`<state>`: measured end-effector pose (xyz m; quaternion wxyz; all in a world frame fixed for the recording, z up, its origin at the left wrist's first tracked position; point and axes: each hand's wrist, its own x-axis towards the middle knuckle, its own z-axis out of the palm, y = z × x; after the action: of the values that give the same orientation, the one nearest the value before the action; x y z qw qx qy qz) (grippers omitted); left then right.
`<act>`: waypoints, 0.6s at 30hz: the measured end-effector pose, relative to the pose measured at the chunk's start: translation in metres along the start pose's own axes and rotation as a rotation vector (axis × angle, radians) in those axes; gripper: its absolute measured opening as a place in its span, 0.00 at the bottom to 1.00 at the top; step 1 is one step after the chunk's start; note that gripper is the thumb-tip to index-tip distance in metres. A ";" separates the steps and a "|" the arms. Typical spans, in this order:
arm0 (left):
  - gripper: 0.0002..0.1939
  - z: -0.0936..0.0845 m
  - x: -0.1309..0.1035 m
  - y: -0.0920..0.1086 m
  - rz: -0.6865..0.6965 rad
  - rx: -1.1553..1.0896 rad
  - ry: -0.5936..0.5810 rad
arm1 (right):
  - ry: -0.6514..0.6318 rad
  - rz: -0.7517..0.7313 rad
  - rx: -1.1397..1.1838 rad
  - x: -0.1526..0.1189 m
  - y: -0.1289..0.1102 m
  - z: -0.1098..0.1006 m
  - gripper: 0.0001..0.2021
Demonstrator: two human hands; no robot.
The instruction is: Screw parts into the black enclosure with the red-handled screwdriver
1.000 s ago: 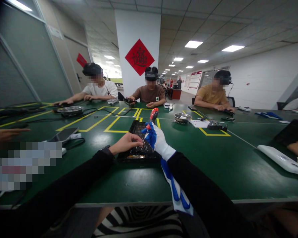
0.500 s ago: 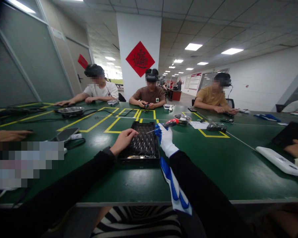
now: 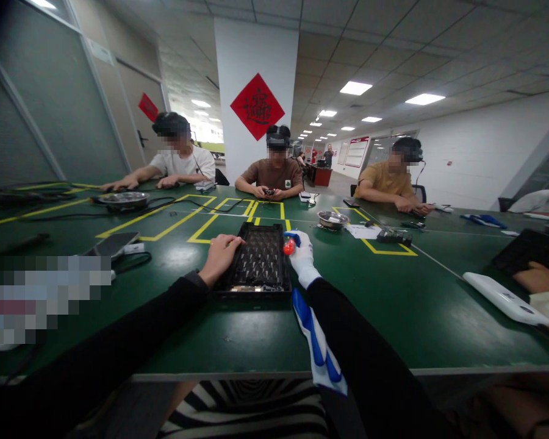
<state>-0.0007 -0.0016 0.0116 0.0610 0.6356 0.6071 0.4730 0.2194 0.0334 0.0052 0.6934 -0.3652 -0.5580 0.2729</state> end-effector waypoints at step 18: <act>0.16 0.023 0.010 -0.035 -0.204 -0.165 -0.152 | 0.076 0.354 0.080 0.007 0.026 -0.006 0.10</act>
<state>-0.0124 0.0268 -0.0184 0.2064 0.5974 0.6211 0.4633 0.2275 0.0533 -0.0123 0.6692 -0.4398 -0.4470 0.3986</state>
